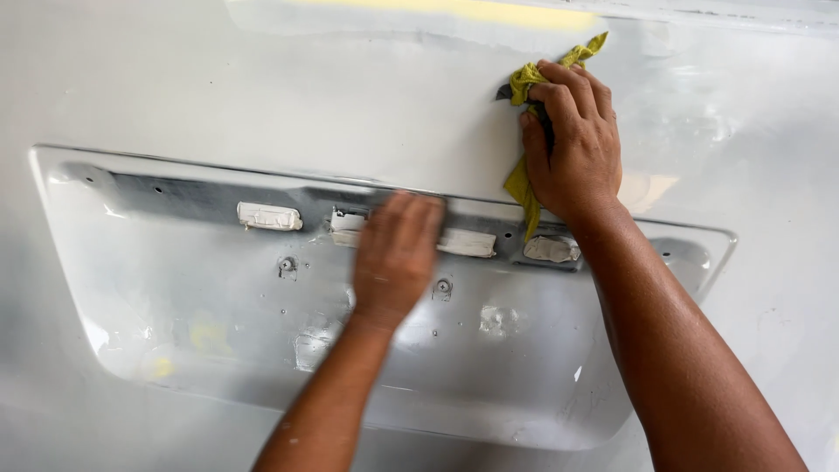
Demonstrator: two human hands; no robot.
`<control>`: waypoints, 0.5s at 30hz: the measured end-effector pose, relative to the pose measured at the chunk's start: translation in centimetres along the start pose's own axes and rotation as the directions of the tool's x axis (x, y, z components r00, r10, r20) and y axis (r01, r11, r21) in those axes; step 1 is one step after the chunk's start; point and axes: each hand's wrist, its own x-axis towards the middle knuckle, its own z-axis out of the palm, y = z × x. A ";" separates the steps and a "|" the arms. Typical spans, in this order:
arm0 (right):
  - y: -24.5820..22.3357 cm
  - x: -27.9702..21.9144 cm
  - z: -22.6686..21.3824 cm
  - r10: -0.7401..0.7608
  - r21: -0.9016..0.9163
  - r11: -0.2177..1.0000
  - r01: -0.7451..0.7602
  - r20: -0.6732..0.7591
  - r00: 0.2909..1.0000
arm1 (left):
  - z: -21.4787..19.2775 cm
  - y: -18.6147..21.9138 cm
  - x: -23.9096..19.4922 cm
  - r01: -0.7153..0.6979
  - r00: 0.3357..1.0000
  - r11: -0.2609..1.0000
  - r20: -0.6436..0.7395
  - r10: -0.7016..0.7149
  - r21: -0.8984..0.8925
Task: The person sands a white car part, likely a trunk lid, using a sanding block and a yellow cloth. They work on the surface around the license plate area, alternating between sanding and wiping the surface.
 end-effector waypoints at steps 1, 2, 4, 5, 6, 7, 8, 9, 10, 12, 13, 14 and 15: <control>0.0 -0.1 0.1 0.002 -0.002 1.000 -0.002 0.002 1.000 | -0.2 -1.0 -0.5 0.000 1.000 1.000 0.002 0.000 -0.004; 0.0 -0.1 0.2 0.008 -0.019 1.000 -0.008 -0.005 1.000 | -0.3 -2.0 -1.0 0.060 0.998 0.998 -0.014 -0.060 0.007; -0.1 0.0 0.4 0.010 -0.033 0.999 -0.011 -0.017 1.000 | -0.4 -2.7 -1.2 0.120 0.992 0.993 -0.033 -0.119 0.023; -0.2 0.0 0.3 0.012 -0.029 1.000 -0.012 -0.019 1.000 | -0.2 -2.2 -1.1 0.154 0.987 0.988 -0.046 -0.154 0.003; -0.2 -0.1 0.3 0.013 -0.024 1.000 -0.014 -0.020 1.000 | 0.0 -1.6 -0.9 0.187 0.980 0.982 -0.059 -0.188 -0.017; -0.2 -0.2 0.2 0.016 -0.024 1.000 -0.016 -0.017 1.000 | 0.3 0.0 -0.5 0.188 0.980 0.982 -0.055 -0.189 -0.018; -0.3 -0.3 0.0 0.016 -0.017 1.000 -0.016 -0.016 1.000 | 0.7 1.6 -0.2 0.106 0.993 0.992 -0.046 -0.110 -0.068; -0.5 -0.1 0.0 0.011 -0.009 1.000 -0.011 -0.017 1.000 | 1.0 3.0 0.3 0.026 0.998 0.993 -0.046 -0.031 -0.113; -0.2 -0.2 0.0 0.008 -0.006 1.000 -0.008 -0.017 1.000 | 0.6 3.7 0.9 0.028 0.998 0.994 -0.046 -0.033 -0.110; 0.1 -0.4 0.2 -0.015 -0.021 1.000 0.015 -0.027 1.000 | -0.2 5.0 1.7 -0.069 0.997 0.966 0.022 0.077 -0.247; 0.1 -0.4 0.4 -0.018 -0.020 1.000 0.018 -0.025 1.000 | -0.1 3.4 1.2 -0.066 0.997 0.967 0.022 0.074 -0.247; 0.2 -0.4 0.4 -0.018 -0.023 1.000 0.018 -0.026 0.999 | 0.0 1.9 0.7 -0.087 0.996 0.979 0.007 0.090 -0.185; 0.4 -0.3 0.4 -0.016 -0.030 0.999 0.015 -0.031 0.999 | 0.2 0.5 0.4 -0.111 0.994 0.986 -0.009 0.111 -0.123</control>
